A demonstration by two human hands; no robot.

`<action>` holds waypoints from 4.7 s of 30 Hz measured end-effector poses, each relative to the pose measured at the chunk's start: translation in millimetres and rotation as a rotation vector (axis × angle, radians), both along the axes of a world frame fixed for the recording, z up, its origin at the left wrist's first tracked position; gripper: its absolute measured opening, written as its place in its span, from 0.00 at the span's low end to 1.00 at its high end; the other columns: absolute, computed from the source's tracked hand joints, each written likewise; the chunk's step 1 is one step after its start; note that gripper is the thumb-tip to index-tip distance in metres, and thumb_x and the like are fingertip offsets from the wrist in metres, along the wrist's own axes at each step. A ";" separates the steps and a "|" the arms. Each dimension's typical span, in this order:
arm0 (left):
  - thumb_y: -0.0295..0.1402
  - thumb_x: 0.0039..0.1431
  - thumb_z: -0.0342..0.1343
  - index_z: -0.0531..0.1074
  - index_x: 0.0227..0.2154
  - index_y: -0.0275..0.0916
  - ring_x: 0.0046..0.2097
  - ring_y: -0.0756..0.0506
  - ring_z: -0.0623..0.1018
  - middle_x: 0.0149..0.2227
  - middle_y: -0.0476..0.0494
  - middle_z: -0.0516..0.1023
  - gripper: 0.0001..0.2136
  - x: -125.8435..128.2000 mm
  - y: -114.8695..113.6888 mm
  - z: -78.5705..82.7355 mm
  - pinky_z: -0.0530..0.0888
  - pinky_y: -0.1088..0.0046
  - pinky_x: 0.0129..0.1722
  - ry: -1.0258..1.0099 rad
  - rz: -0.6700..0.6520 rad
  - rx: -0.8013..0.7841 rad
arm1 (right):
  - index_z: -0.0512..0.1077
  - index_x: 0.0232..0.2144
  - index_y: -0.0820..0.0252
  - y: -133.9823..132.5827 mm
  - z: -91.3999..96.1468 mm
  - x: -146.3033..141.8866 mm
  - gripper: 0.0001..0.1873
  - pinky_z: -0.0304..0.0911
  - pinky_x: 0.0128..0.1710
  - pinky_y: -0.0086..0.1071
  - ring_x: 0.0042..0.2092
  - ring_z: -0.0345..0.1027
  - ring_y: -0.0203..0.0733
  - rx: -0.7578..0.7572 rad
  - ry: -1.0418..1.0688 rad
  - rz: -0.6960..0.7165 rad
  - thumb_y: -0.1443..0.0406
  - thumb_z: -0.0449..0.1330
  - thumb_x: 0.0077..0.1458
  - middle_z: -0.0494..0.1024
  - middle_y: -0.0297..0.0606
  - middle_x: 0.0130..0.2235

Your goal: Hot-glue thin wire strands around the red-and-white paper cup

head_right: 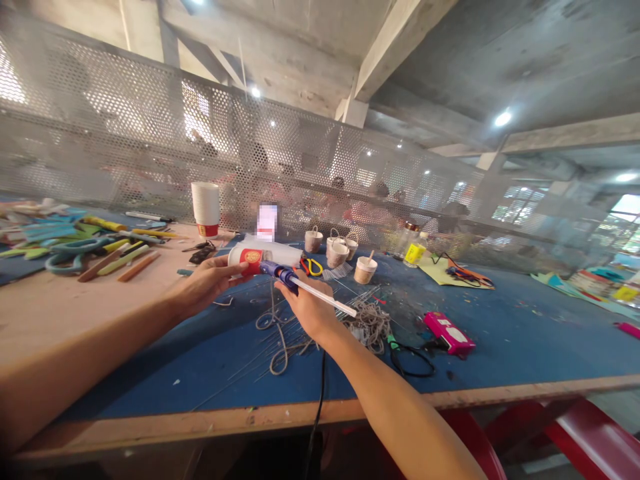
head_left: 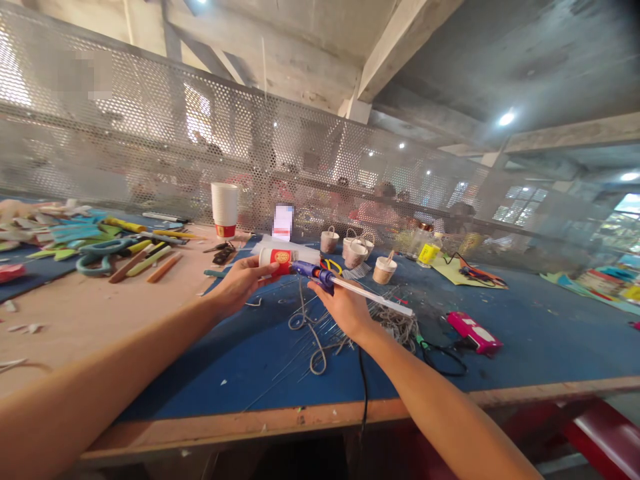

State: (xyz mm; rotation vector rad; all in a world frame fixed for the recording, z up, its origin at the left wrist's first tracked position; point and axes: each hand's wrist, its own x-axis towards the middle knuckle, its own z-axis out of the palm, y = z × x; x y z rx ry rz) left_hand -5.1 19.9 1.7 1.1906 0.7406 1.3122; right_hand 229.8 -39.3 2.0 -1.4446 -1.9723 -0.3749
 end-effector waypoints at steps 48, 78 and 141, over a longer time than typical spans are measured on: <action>0.36 0.42 0.76 0.84 0.35 0.38 0.43 0.38 0.85 0.39 0.37 0.88 0.15 0.8 -5.0 -0.2 0.78 0.61 0.48 0.062 -0.043 0.022 | 0.80 0.46 0.56 2.1 0.6 1.4 0.22 0.68 0.38 0.34 0.37 0.80 0.50 0.015 0.029 -0.051 0.47 0.58 0.66 0.85 0.41 0.36; 0.35 0.44 0.77 0.84 0.35 0.36 0.42 0.42 0.84 0.40 0.37 0.88 0.15 -1.8 1.1 -1.3 0.79 0.67 0.47 -0.012 -0.019 -0.031 | 0.72 0.30 0.57 5.1 15.2 1.2 0.15 0.59 0.22 0.29 0.19 0.60 0.32 -0.413 0.904 0.432 0.52 0.64 0.58 0.68 0.26 0.19; 0.38 0.47 0.75 0.86 0.37 0.38 0.44 0.38 0.85 0.43 0.37 0.88 0.14 16.1 -20.8 0.5 0.80 0.64 0.48 0.075 -0.110 -0.025 | 0.74 0.33 0.57 11.4 4.9 -0.4 0.12 0.68 0.42 0.31 0.34 0.75 0.39 -0.389 0.736 0.471 0.54 0.62 0.61 0.80 0.33 0.29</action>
